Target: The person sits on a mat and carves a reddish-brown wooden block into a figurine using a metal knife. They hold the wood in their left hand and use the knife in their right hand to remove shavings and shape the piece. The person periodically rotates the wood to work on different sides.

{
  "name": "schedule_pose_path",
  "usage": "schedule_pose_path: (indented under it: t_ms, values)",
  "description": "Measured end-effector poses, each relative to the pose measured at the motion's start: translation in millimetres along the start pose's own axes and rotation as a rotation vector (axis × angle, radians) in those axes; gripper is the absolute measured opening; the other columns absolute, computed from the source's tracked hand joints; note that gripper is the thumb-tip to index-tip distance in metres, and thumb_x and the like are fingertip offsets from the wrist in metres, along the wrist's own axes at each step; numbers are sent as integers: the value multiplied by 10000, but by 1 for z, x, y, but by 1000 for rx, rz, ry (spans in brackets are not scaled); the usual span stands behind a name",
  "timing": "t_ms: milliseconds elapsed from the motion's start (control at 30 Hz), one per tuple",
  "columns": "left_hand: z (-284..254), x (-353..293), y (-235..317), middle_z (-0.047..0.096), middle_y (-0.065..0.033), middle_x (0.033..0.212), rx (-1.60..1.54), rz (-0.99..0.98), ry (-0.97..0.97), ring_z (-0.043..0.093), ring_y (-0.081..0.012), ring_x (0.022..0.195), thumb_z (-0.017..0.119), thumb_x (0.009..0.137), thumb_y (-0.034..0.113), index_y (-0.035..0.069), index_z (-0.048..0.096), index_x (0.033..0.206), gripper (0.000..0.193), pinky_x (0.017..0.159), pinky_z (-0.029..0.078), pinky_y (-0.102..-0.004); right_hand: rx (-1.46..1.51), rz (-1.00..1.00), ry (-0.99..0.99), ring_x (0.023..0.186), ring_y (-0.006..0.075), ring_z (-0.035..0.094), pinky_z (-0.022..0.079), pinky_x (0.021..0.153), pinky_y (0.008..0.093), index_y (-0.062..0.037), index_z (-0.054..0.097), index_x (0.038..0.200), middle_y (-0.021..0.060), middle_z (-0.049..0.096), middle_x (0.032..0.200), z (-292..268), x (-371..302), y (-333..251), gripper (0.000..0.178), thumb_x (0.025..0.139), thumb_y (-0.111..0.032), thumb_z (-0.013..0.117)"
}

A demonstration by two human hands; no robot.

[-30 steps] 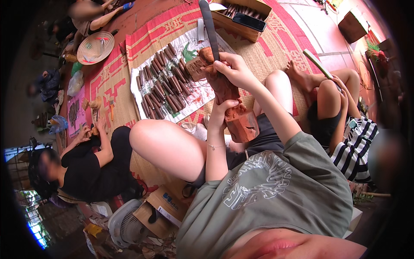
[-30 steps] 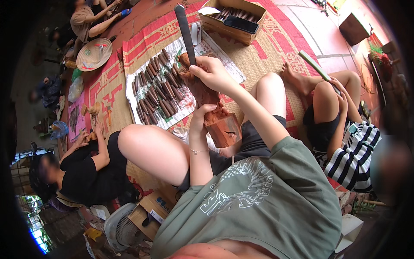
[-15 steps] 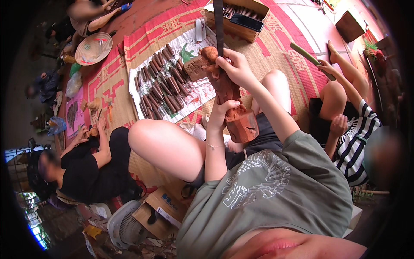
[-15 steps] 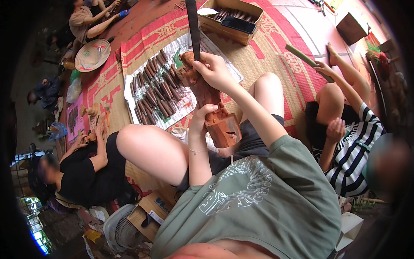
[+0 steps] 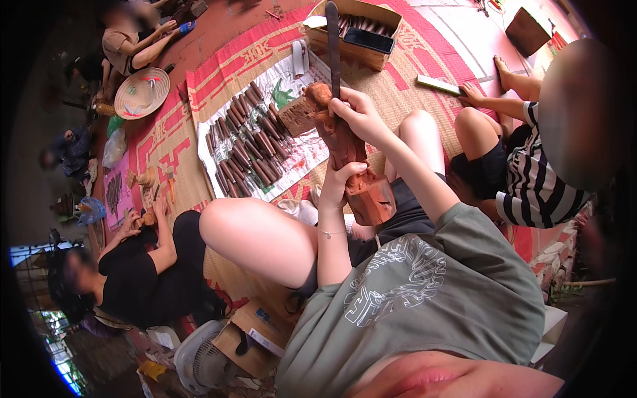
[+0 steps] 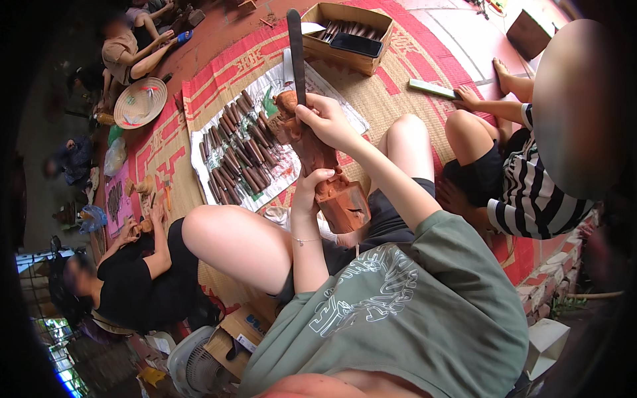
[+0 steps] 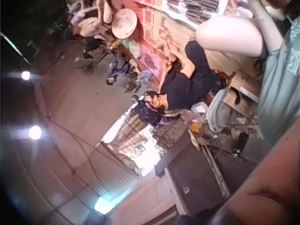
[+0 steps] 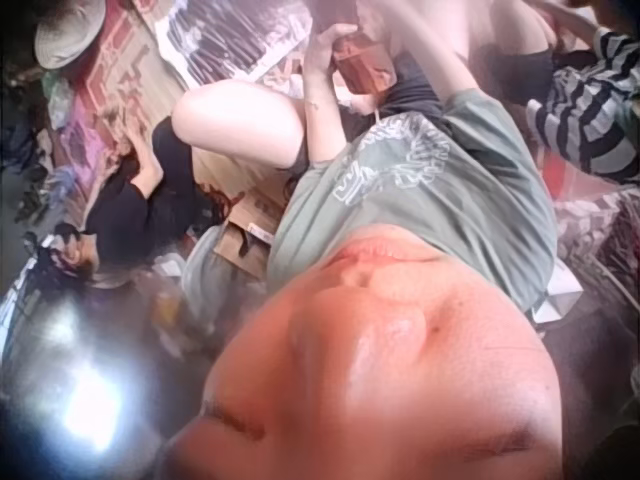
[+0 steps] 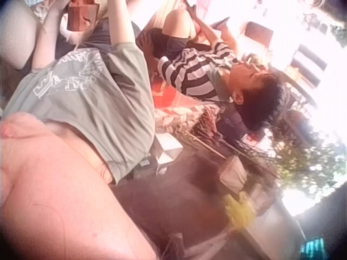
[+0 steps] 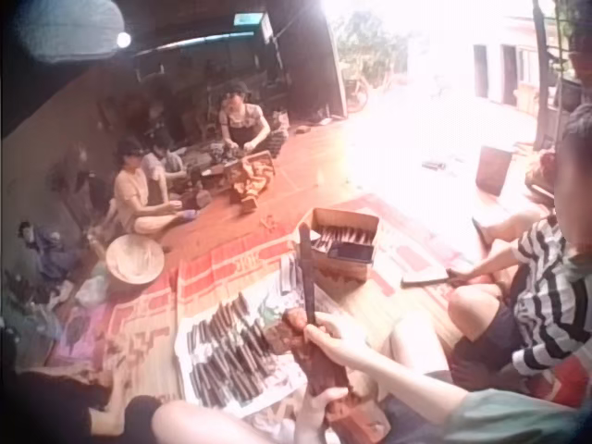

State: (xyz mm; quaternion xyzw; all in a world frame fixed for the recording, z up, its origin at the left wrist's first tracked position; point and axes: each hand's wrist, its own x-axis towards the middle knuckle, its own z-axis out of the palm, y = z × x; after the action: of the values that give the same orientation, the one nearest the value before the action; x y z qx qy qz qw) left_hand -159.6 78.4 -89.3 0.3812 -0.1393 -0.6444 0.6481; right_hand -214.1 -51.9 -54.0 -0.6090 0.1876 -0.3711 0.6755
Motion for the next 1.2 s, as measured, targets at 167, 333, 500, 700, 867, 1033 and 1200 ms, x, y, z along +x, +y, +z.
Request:
schedule_pose_path:
  t_ms: [167, 333, 500, 700, 867, 1033, 1200]
  values:
    - [3, -1, -1, 555, -107, 816, 19, -20, 13, 599, -208, 664, 600, 662, 75, -34, 408, 1110, 500, 653, 510, -319, -202, -105, -60, 667, 83, 498, 434, 625, 261, 23, 558, 837, 25, 572, 746, -6, -1, 0, 190, 863, -162, 526]
    - [3, 0, -2, 559, -103, 826, 25, -17, -5, 600, -213, 664, 610, 654, 86, -32, 406, 1121, 523, 655, 514, -319, -80, 14, 3, 658, 78, 492, 427, 609, 250, 11, 555, 872, 22, 557, 726, -7, 4, 14, 194, 873, -179, 518]
    - [5, -2, -1, 561, -104, 835, 35, 25, 4, 602, -202, 672, 600, 664, 64, -29, 410, 1130, 511, 656, 518, -314, -40, -28, -143, 672, 61, 473, 399, 614, 218, -12, 526, 831, 9, 522, 721, -9, -2, 1, 213, 893, -213, 499]
    - [-3, -1, -7, 553, -105, 875, -17, 11, 22, 601, -189, 692, 601, 664, 60, -25, 405, 1149, 529, 666, 521, -311, -225, 24, 7, 696, 56, 445, 371, 647, 215, -21, 524, 795, -17, 510, 717, 1, 1, -4, 232, 886, -234, 511]
    - [-4, -1, -6, 546, -108, 900, 3, 45, 13, 601, -192, 691, 601, 663, 62, -30, 396, 1157, 542, 668, 524, -315, 57, 34, -126, 689, 58, 484, 406, 651, 213, -1, 546, 798, -6, 553, 731, -7, 1, 6, 229, 885, -209, 510]
    - [-4, -3, -5, 552, -107, 860, -43, -63, 51, 606, -201, 676, 596, 666, 57, -35, 400, 1142, 523, 655, 527, -316, -84, 60, -102, 704, 60, 485, 411, 665, 220, 8, 546, 808, -5, 553, 738, -4, 3, 8, 226, 887, -200, 504]
    - [5, -6, 0, 552, -107, 841, 6, 41, 18, 605, -203, 678, 588, 670, 62, -30, 404, 1129, 503, 653, 528, -320, -11, 15, -51, 703, 55, 475, 407, 653, 227, 6, 547, 806, -11, 547, 734, -1, 0, 5, 234, 886, -209, 501]
